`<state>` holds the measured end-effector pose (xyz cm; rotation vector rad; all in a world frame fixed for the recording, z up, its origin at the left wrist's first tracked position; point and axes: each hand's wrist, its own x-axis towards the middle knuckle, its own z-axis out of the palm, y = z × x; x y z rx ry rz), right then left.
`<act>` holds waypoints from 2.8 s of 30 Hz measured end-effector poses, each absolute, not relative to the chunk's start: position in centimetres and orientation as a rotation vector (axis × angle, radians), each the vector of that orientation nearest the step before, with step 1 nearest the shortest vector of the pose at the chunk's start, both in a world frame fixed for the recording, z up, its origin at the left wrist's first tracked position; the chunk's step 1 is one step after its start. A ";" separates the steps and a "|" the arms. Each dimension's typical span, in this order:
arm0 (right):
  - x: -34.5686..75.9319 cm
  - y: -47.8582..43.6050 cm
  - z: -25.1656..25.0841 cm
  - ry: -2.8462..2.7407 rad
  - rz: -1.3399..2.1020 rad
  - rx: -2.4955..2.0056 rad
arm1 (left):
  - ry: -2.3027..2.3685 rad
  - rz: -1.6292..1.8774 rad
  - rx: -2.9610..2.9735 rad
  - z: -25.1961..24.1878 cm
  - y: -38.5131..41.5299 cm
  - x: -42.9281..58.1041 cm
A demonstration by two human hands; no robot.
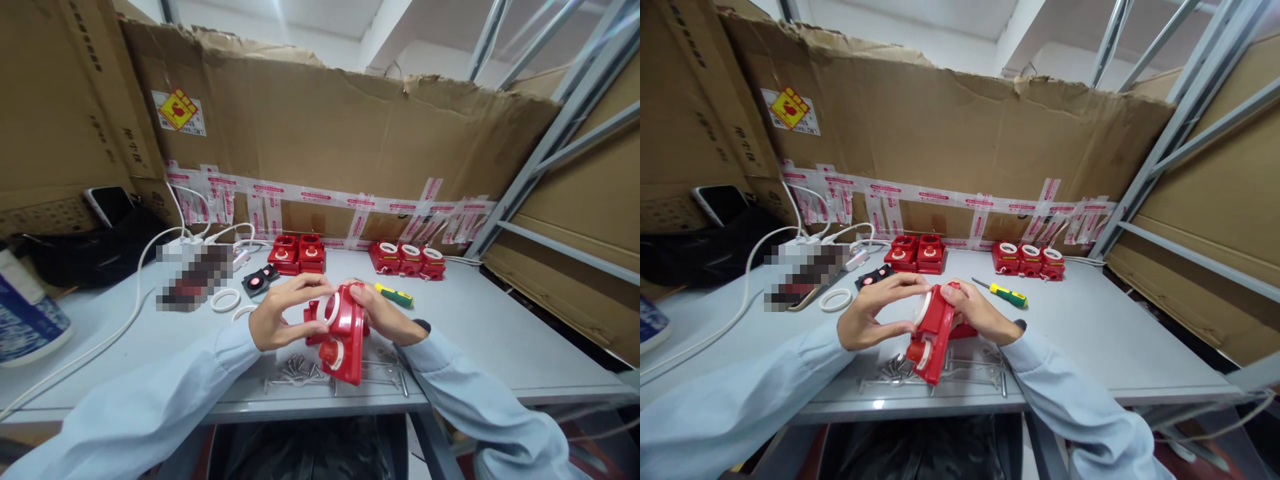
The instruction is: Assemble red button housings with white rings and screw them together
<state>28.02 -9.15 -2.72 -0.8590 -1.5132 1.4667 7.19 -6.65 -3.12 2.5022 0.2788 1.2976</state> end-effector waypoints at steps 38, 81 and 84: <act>34.1 -4.1 -3.0 -1.803 0.064 -1.630 | 1.753 0.235 2.733 -4.7 3.6 -1.1; 31.7 -6.4 -4.1 -2.143 0.090 -1.865 | 0.452 0.896 2.674 -5.4 -3.7 9.3; 31.6 -6.5 -3.8 -2.136 0.109 -1.857 | 0.461 0.877 2.679 -5.4 -3.6 9.3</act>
